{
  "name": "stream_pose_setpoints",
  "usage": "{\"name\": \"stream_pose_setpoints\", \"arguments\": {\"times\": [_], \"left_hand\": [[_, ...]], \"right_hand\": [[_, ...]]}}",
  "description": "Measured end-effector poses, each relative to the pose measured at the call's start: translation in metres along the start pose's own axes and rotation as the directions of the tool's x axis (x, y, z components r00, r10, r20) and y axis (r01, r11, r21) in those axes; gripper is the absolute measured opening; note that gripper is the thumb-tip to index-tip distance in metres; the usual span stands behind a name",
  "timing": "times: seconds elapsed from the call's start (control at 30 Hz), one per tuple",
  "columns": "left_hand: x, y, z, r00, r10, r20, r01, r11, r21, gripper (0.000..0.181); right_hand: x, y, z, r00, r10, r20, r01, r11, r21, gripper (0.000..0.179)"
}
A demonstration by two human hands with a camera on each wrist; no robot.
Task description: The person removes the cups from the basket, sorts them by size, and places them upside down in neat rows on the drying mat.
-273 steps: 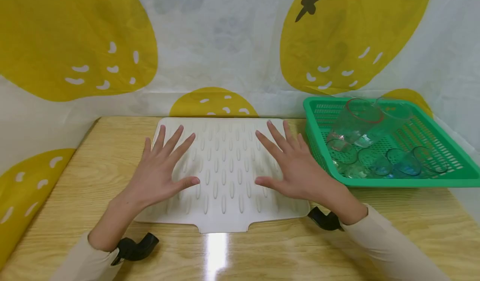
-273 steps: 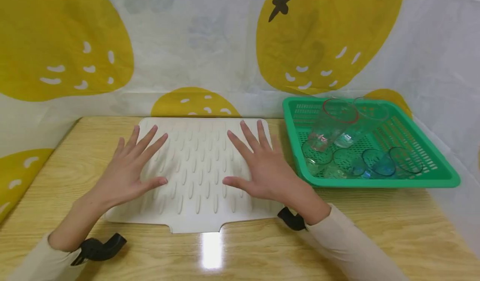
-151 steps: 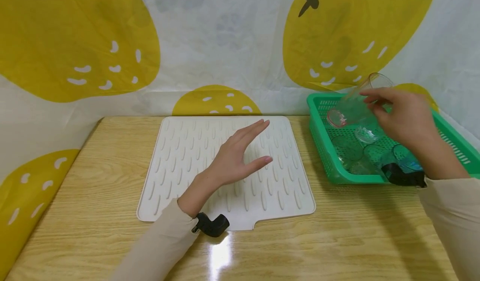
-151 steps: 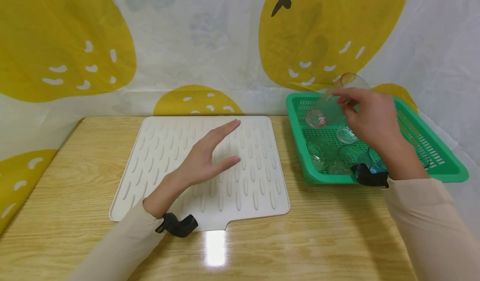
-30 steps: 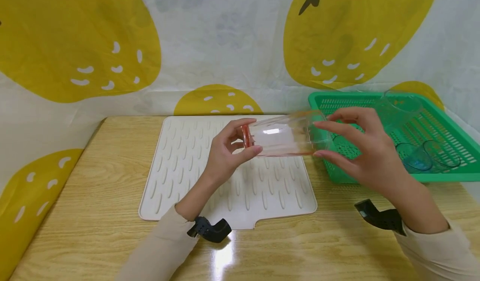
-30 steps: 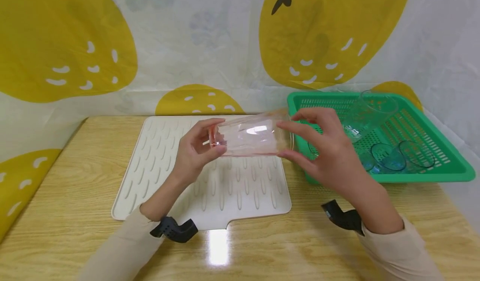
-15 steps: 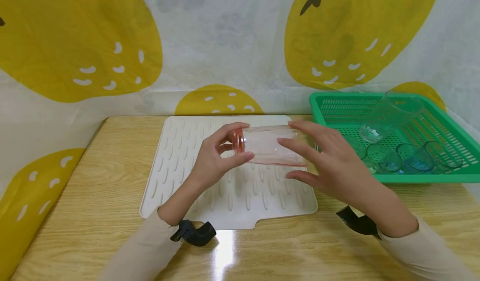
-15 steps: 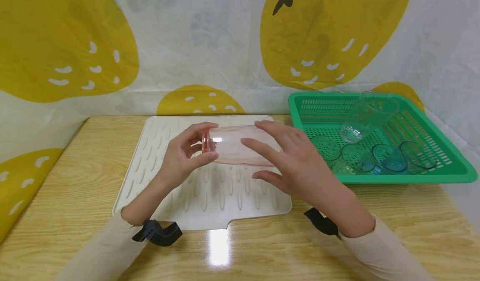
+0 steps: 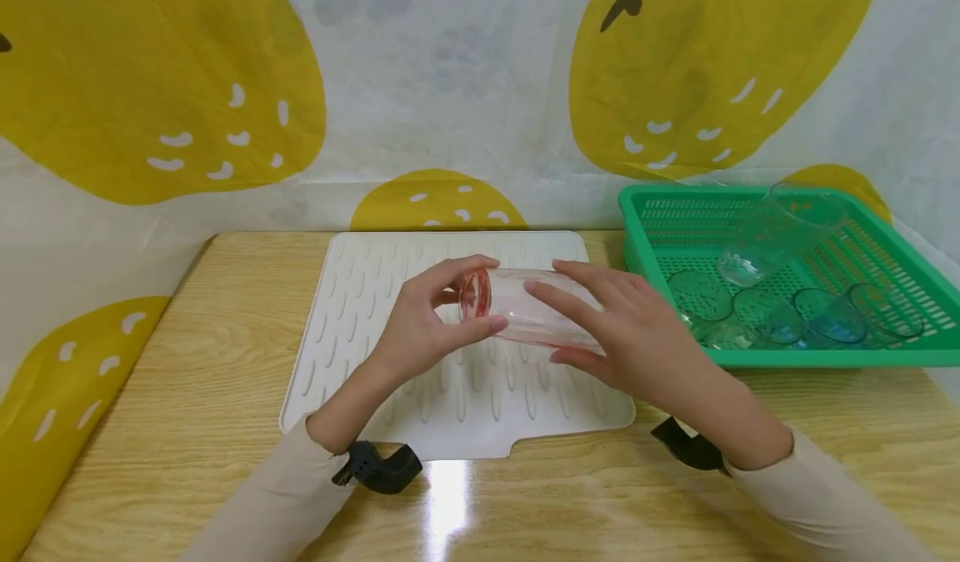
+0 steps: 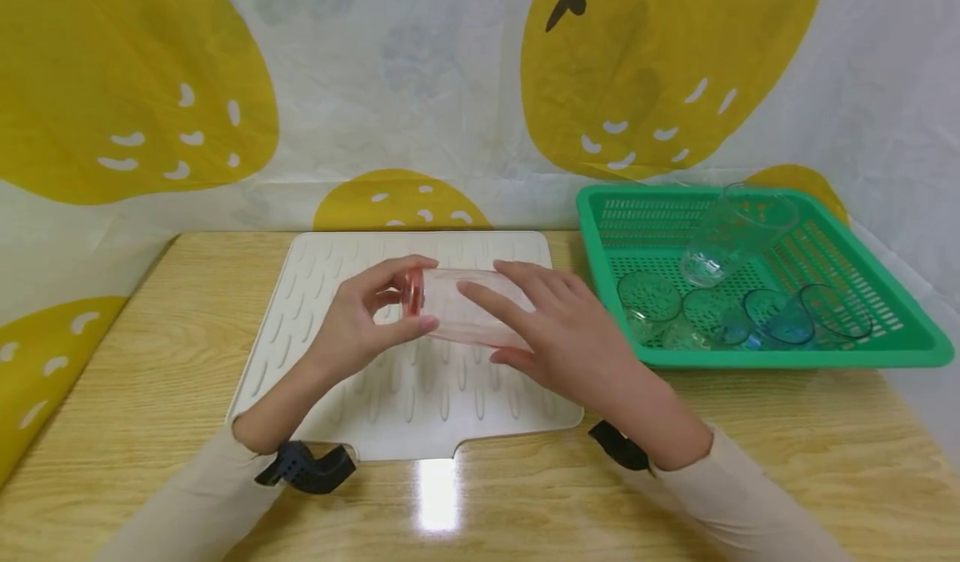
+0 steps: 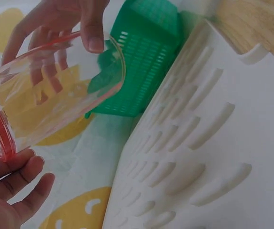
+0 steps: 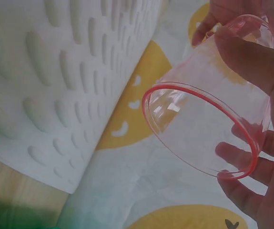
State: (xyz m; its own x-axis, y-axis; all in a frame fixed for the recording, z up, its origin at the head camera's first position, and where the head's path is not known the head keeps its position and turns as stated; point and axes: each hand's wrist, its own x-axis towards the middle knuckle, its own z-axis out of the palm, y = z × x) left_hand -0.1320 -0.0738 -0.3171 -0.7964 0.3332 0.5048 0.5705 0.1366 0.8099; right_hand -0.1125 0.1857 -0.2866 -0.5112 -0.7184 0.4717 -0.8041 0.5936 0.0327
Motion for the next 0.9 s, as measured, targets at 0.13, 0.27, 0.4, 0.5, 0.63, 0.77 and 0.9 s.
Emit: {"name": "stream_pose_setpoints", "arguments": {"times": [0.13,0.27,0.4,0.5,0.63,0.77,0.9], "left_hand": [[-0.001,-0.001,0.001,1.000,0.001,-0.001,-0.001,0.998,0.058,0.050],[-0.003,-0.003,0.003,1.000,-0.005,-0.003,0.005,0.995,0.102,0.052],[-0.002,-0.003,0.004,1.000,0.022,-0.006,-0.021,0.988,0.153,0.058],[-0.002,-0.001,0.002,0.999,0.036,0.000,-0.035,0.983,0.181,0.063],[-0.003,-0.001,-0.005,1.000,0.024,0.015,-0.026,0.984,0.174,0.063],[-0.008,-0.001,-0.015,0.999,0.027,0.024,-0.030,0.986,0.162,0.061],[-0.017,-0.005,-0.027,1.000,0.015,0.019,-0.018,0.980,0.201,0.058]], "right_hand": [[0.001,-0.002,0.007,0.999,0.025,0.025,-0.025,1.000,0.002,0.092],[0.001,-0.003,0.012,0.998,0.053,0.026,-0.053,0.998,0.021,0.093],[0.001,-0.005,0.014,0.997,0.081,0.018,-0.082,0.995,0.048,0.092],[0.002,-0.005,0.016,0.993,0.115,0.018,-0.116,0.991,0.072,0.092],[0.004,-0.004,0.018,0.988,0.157,0.009,-0.157,0.980,0.125,0.092],[0.005,0.000,0.020,0.984,0.172,-0.041,-0.161,0.967,0.197,0.092],[0.008,0.004,0.023,0.977,0.174,-0.119,-0.136,0.952,0.274,0.092]]}}
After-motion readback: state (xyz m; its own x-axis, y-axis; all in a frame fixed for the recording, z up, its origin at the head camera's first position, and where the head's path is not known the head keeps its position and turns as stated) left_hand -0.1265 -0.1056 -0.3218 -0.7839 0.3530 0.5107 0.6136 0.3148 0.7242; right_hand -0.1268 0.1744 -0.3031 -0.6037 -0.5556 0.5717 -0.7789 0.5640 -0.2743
